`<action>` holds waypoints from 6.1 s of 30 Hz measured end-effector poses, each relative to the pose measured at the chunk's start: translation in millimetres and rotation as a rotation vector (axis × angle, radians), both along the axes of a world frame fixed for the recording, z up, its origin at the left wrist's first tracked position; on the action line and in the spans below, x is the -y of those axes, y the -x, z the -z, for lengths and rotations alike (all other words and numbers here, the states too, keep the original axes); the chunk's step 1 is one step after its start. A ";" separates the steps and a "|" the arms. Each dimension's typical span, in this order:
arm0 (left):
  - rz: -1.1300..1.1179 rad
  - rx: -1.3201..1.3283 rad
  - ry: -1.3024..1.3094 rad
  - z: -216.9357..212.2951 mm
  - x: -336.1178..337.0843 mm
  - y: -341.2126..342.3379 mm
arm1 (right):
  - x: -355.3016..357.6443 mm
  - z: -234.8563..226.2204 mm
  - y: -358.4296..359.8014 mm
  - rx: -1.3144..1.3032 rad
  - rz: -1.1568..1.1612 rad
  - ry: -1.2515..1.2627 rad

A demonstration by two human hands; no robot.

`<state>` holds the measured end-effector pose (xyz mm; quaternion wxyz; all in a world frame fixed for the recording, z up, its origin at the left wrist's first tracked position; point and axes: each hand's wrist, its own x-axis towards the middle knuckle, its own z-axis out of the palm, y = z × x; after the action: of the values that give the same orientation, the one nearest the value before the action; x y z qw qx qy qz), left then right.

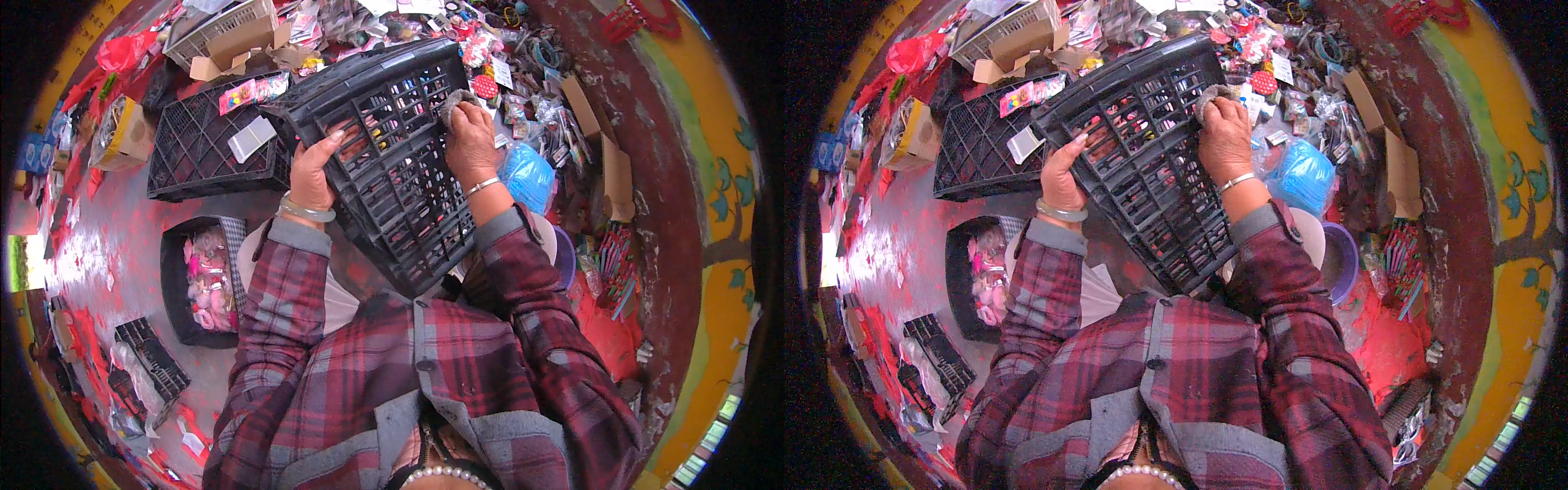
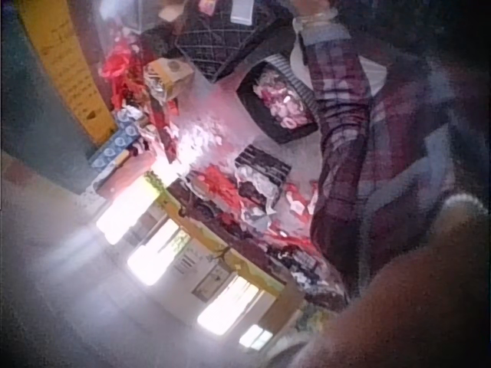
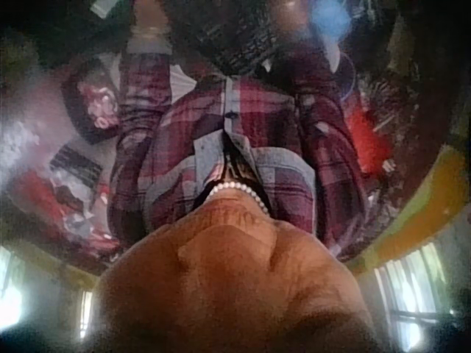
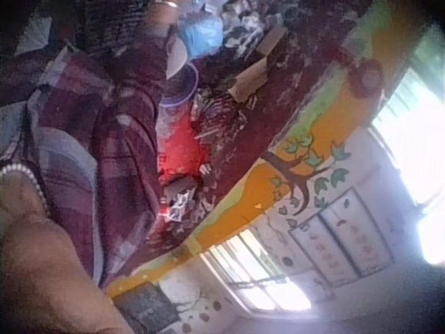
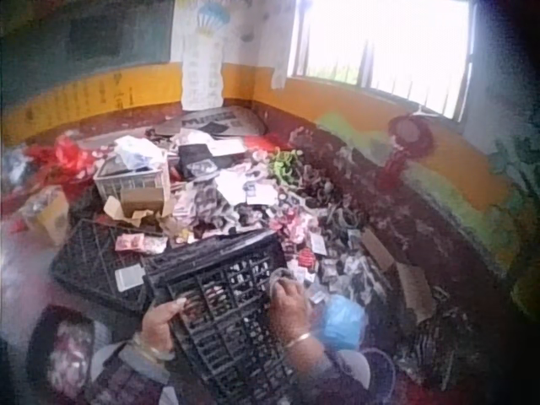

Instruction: The person wipes the interior and exterior surfaces of a black plastic crate with a grey cloth, reaching into various sections and corners.

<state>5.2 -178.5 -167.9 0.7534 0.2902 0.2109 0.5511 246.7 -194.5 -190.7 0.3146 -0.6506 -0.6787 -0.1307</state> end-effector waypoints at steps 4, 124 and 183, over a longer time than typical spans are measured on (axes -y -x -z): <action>-0.021 -0.021 -0.024 -5.1 2.0 -1.8 | -2.9 -0.1 -1.8 -0.092 -0.106 -0.016; -0.100 -0.117 -0.014 -5.2 -17.0 -18.0 | 22.7 -8.8 79.4 -0.189 -0.448 0.089; -0.127 -0.048 -0.065 -11.9 -16.1 -27.4 | -46.1 23.9 -10.2 -0.991 -0.315 0.055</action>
<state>32.6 -162.4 -156.0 0.7018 0.3136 0.2291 0.5972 256.9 -148.4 -214.7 0.5968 -0.5323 -0.5413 0.2598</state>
